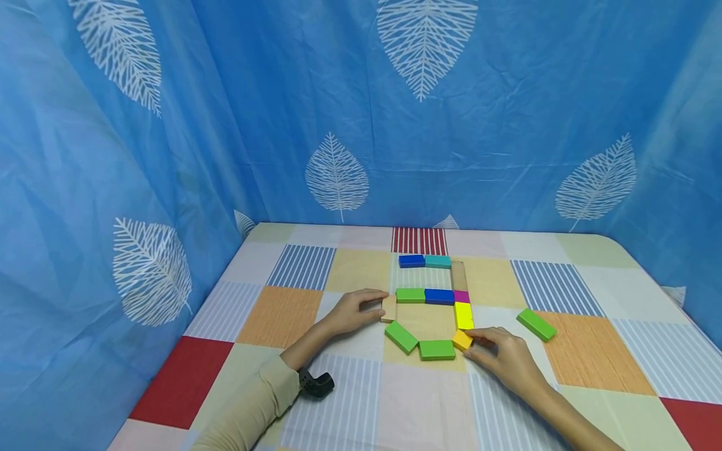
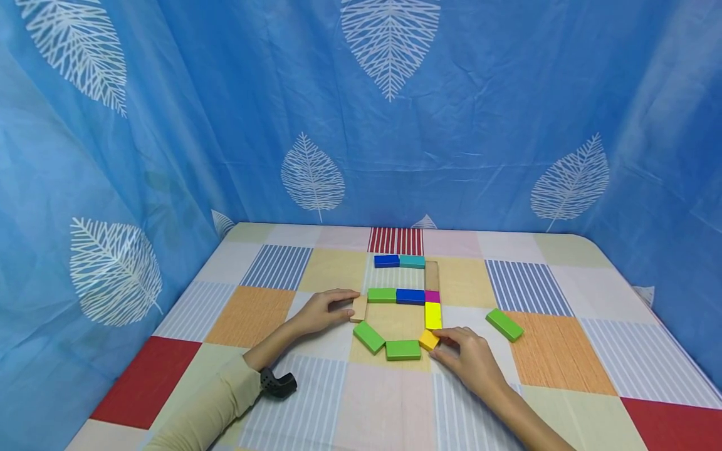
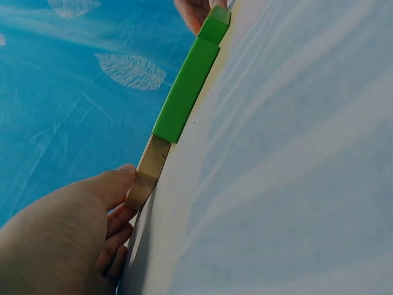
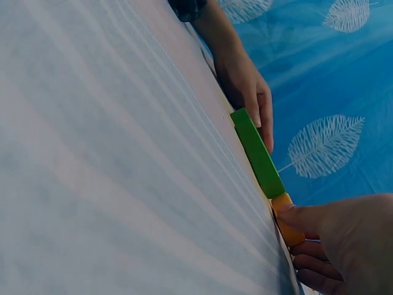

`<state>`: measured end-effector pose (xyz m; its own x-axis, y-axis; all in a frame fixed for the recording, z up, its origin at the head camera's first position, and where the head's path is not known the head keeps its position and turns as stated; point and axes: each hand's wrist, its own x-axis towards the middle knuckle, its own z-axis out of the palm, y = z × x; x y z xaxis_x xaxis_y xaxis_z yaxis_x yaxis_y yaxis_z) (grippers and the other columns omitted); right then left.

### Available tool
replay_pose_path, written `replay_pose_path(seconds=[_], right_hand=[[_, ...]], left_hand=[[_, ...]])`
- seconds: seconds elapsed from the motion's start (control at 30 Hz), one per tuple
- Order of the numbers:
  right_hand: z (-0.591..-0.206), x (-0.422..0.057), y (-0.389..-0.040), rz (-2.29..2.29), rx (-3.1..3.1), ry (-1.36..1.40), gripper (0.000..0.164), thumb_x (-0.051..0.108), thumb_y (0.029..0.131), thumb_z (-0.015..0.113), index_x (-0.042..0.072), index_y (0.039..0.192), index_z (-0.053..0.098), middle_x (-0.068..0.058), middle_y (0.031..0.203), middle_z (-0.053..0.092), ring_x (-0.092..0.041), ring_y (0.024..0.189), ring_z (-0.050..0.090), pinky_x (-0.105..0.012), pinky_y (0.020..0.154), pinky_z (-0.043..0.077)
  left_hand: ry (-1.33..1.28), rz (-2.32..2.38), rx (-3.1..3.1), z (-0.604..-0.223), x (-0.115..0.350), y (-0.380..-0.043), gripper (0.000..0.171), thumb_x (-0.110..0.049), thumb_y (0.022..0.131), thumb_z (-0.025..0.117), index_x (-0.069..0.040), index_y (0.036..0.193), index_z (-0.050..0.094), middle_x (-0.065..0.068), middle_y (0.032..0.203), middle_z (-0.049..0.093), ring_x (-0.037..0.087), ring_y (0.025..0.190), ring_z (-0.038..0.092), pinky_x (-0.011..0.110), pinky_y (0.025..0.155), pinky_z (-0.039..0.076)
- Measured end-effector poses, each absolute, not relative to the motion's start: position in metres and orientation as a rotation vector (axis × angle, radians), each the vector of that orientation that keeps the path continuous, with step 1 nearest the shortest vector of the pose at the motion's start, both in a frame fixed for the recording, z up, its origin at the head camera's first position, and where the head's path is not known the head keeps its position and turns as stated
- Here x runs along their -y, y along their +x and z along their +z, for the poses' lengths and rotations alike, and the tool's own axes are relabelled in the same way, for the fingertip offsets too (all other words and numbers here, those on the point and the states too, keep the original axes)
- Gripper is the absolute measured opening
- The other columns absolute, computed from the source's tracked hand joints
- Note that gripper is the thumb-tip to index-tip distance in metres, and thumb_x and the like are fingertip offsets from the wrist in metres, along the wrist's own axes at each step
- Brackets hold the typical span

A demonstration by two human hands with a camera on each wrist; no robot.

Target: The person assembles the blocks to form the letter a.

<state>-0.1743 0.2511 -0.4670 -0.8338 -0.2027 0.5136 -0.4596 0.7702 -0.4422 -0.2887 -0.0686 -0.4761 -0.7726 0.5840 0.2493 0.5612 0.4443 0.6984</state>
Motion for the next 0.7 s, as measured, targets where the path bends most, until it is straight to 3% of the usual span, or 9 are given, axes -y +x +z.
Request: replay_pose_path(seconds=[0.7], right_hand=[[-0.4678, -0.2506, -0.1747, 0.766, 2.499, 0.521, 0.036, 0.014, 0.063, 0.084, 0.008, 0.096, 0.070, 0.008, 0.079, 0.066, -0.006, 0.071, 0.059, -0.029, 0.067, 0.050]], left_hand=[[1.054, 1.266, -2.644, -0.4727, 0.0695, -0.2863, 0.043, -0.028, 0.088, 0.063, -0.012, 0.128, 0.057, 0.003, 0.128, 0.055, 0.015, 0.121, 0.046, 0.033, 0.100, 0.037]])
